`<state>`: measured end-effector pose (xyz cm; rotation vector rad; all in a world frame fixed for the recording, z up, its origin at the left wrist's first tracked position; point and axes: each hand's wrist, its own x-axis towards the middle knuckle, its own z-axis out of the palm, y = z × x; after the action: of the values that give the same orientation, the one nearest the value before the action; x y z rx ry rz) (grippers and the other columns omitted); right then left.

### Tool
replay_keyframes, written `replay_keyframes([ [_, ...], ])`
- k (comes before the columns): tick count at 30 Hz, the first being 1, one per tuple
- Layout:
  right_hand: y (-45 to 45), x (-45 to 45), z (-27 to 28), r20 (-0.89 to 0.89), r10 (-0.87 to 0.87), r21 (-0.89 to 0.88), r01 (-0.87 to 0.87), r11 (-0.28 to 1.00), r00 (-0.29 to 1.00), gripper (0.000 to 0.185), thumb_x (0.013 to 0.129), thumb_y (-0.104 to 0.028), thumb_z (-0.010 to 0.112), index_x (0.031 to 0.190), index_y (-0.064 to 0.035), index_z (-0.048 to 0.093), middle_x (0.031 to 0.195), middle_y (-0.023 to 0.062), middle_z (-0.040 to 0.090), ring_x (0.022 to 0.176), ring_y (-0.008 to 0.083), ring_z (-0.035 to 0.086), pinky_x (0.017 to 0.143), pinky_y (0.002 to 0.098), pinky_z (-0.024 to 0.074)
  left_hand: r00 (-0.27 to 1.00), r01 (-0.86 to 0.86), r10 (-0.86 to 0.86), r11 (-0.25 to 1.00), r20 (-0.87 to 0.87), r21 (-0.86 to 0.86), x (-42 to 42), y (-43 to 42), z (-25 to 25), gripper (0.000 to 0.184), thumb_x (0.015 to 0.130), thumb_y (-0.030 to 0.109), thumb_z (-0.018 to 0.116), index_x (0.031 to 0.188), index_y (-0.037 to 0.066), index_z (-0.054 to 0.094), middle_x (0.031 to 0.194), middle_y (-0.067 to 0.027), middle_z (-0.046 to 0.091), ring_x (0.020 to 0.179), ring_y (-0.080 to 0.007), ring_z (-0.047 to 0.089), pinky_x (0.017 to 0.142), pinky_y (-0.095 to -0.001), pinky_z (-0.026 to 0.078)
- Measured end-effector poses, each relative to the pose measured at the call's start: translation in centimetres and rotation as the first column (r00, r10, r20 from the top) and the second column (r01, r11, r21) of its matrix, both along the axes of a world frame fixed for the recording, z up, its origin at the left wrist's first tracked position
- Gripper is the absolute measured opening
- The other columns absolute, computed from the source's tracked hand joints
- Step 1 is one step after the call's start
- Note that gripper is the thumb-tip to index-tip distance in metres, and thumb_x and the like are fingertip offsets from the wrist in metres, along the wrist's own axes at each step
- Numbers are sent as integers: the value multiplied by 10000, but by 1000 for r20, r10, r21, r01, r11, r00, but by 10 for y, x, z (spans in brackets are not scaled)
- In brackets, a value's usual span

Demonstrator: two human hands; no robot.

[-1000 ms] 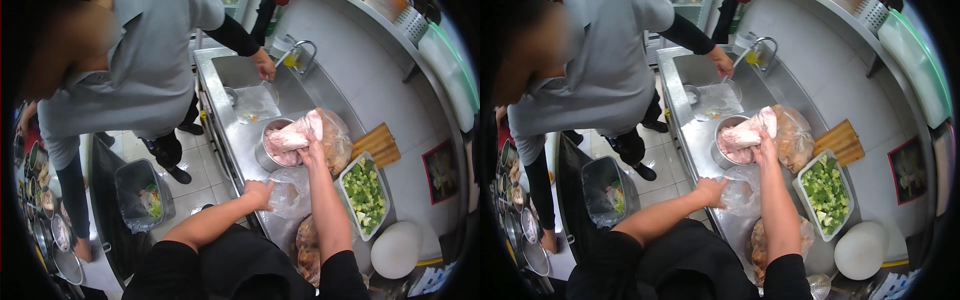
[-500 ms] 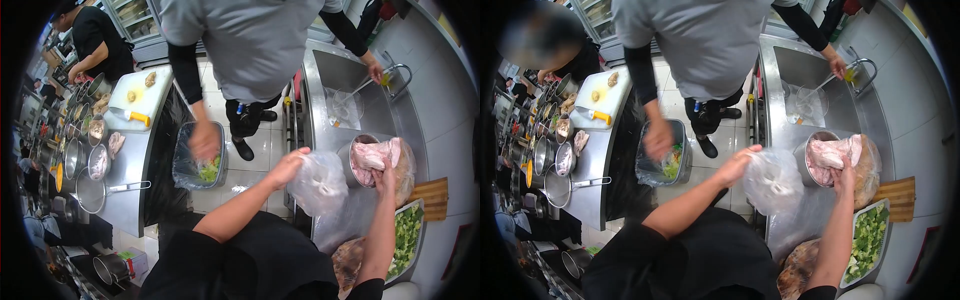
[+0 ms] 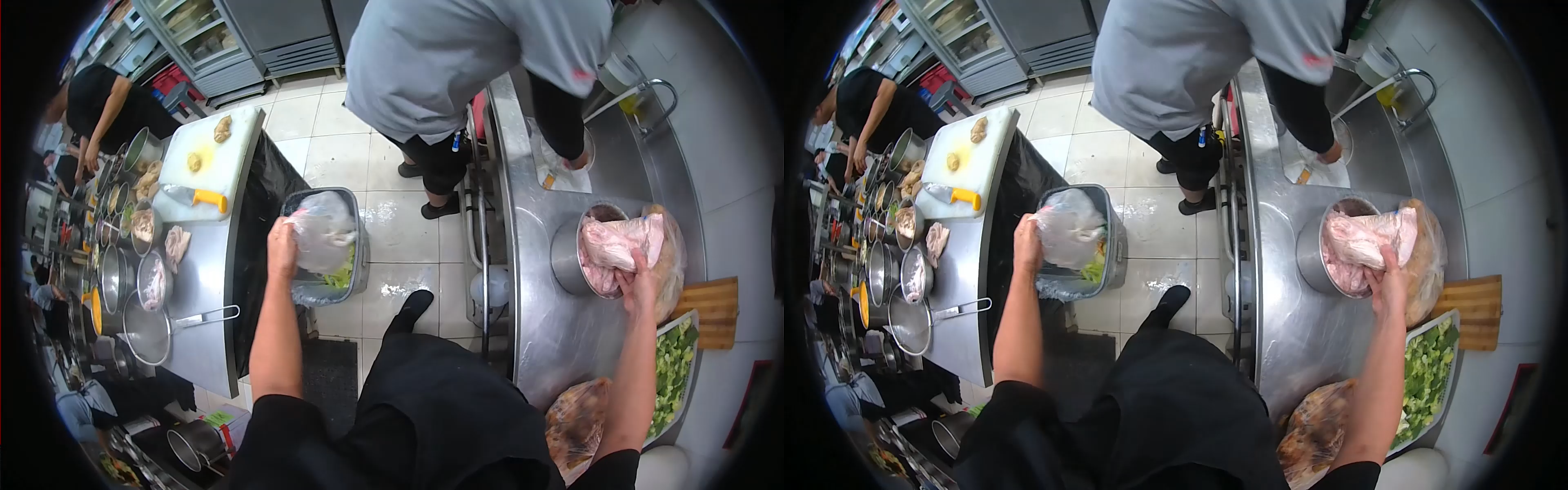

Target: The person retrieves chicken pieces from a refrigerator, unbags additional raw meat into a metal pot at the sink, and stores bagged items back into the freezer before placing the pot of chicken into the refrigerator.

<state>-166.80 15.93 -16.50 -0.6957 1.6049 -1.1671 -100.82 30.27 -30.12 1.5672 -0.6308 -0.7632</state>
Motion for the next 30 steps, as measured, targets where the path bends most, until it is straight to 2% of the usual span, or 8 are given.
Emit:
replay_keyframes([
  [3, -3, 3, 21, -340, 72, 96, -42, 995, 938, 551, 815, -280, 744, 1269, -95, 494, 1101, 71, 620, 924, 156, 611, 818, 331, 493, 795, 24, -341, 845, 502, 535, 29, -11, -4, 571, 778, 241, 620, 1278, -14, 518, 1261, -237, 559, 1191, -336, 535, 990, -388, 420],
  [5, -8, -2, 27, -868, -77, -211, -224, 951, 490, 906, 648, -175, 846, 1388, -5, 352, 1306, 200, 480, 1169, 305, 510, 1018, 394, 397, 729, 38, -393, 841, 561, 539, 20, -31, -14, 635, 767, 241, 658, 1327, 1, 477, 1238, -243, 569, 1137, -336, 574, 965, -391, 445],
  [8, -16, 21, 72, -990, 82, 30, -403, 915, 111, 1027, 592, -135, 846, 1439, -1, 281, 1390, 249, 396, 1298, 360, 395, 1112, 395, 298, 673, 405, -621, 764, 401, 502, -67, -78, 31, 602, 826, 220, 663, 1356, 30, 451, 1176, -202, 614, 1020, -294, 637, 884, -369, 494],
  [14, -42, 13, 85, -855, 413, 345, -249, 905, 315, 754, 573, -195, 848, 1247, -55, 542, 1268, 223, 530, 1133, 341, 563, 966, 389, 463, 285, 957, -951, 289, 120, 22, -300, -139, 128, 557, 863, 193, 665, 1357, 47, 453, 1169, -177, 619, 1011, -217, 646, 849, -327, 518],
  [17, -23, 4, 72, -848, 372, 326, -183, 928, 377, 635, 578, -160, 837, 1159, -40, 611, 1048, 181, 661, 988, 274, 637, 871, 362, 500, 224, 974, -910, 223, 350, -44, -384, -162, 175, 659, 811, 270, 705, 1361, 21, 441, 1205, -205, 606, 1050, -322, 633, 869, -372, 521],
  [24, 22, 2, 34, -128, -234, -170, 211, 963, 964, 334, 785, -35, 667, 1099, 17, 566, 980, 120, 645, 807, 182, 646, 702, 310, 536, -40, 842, -841, 262, 539, 471, -482, -206, 204, 890, 696, 477, 720, 1440, 130, 376, 1471, -266, 301, 1355, -431, 312, 1108, -444, 313],
  [27, 30, -15, -14, -349, -229, -371, 91, 924, 909, 322, 802, -19, 657, 1109, -1, 561, 1009, 111, 641, 797, 179, 646, 711, 313, 551, -148, 791, -837, 219, 526, 571, -499, -227, 199, 834, 693, 434, 742, 1403, 135, 421, 1463, -221, 324, 1367, -450, 276, 1074, -477, 362],
  [30, 40, 5, 25, -769, 74, 90, -8, 996, 635, 532, 687, -189, 806, 1115, 13, 564, 1042, 157, 645, 915, 235, 643, 825, 358, 513, -270, 696, -824, 191, 498, 692, -510, -234, 195, 849, 667, 456, 760, 1398, 165, 440, 1466, -211, 331, 1369, -448, 263, 1081, -479, 346],
])
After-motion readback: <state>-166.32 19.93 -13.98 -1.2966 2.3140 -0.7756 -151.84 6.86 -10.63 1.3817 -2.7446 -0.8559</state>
